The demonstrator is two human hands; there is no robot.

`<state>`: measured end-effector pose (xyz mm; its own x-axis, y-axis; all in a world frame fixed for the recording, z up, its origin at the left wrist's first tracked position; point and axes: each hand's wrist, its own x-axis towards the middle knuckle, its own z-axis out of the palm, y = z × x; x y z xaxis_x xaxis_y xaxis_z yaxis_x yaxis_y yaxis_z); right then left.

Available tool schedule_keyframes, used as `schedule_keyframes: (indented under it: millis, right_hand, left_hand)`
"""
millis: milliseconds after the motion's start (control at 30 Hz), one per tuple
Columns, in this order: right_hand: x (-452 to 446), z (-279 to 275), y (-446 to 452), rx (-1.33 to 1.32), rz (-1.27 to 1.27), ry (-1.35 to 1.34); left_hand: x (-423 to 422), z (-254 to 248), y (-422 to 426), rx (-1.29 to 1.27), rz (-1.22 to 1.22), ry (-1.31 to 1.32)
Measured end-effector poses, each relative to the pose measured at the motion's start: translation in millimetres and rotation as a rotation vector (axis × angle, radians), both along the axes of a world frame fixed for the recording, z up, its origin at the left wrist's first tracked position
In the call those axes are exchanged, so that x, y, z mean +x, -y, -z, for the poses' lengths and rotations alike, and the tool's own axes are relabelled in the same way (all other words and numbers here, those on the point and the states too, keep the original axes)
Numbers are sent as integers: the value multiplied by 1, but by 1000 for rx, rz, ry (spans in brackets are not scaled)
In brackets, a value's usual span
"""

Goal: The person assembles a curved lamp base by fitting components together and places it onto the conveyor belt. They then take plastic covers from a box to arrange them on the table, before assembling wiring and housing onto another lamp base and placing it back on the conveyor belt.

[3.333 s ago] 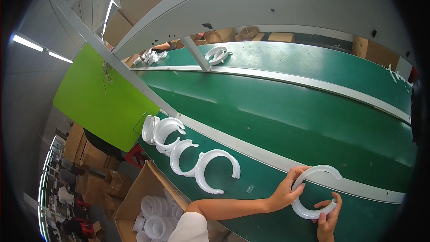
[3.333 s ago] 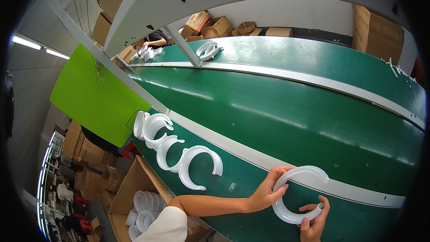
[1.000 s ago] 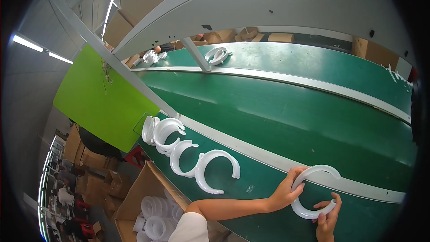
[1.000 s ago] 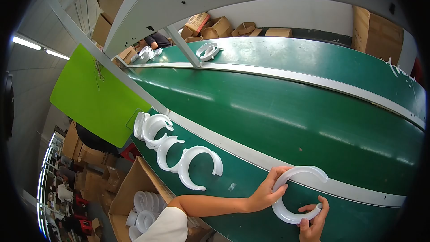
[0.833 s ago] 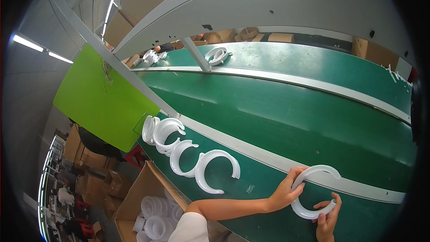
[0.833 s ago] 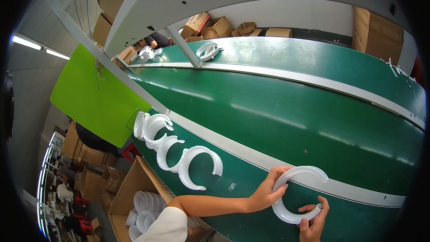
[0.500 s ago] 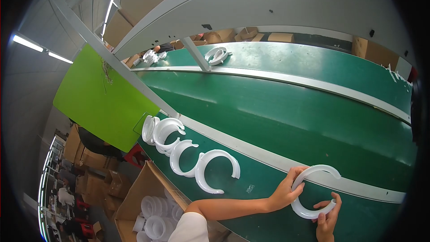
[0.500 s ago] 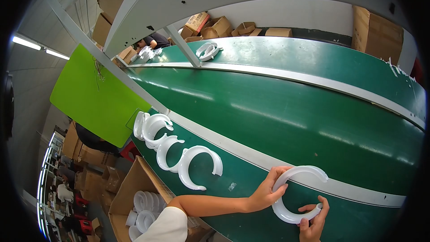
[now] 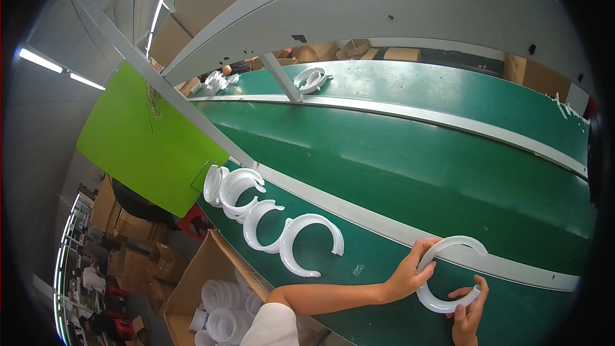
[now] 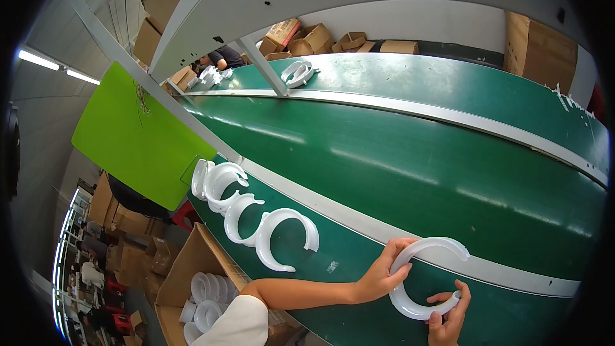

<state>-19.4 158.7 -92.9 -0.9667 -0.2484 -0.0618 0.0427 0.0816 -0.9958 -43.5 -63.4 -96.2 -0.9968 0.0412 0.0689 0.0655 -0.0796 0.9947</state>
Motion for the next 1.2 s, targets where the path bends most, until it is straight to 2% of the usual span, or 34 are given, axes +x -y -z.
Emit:
schedule_keyframes:
  millis: [400,533,800,1000,1200]
  right_hand:
    - [0,-2,2,-5,3,2]
    - [-2,-10,-3,-65,-93,-57]
    - [0,-1,1,9,-1,2]
    - [-2,-12,-2,-74,-94,-51]
    - [-1,-1,0,26,-5,-7]
  left_hand:
    - [0,-3,0,-9,2,15]
    - [0,-3,0,-19,-1,2]
    - [0,-2,0,-6,0,-12]
    - [0,-2,0,-4,-2,-5]
    - [0,-1,0,-22,-4,1]
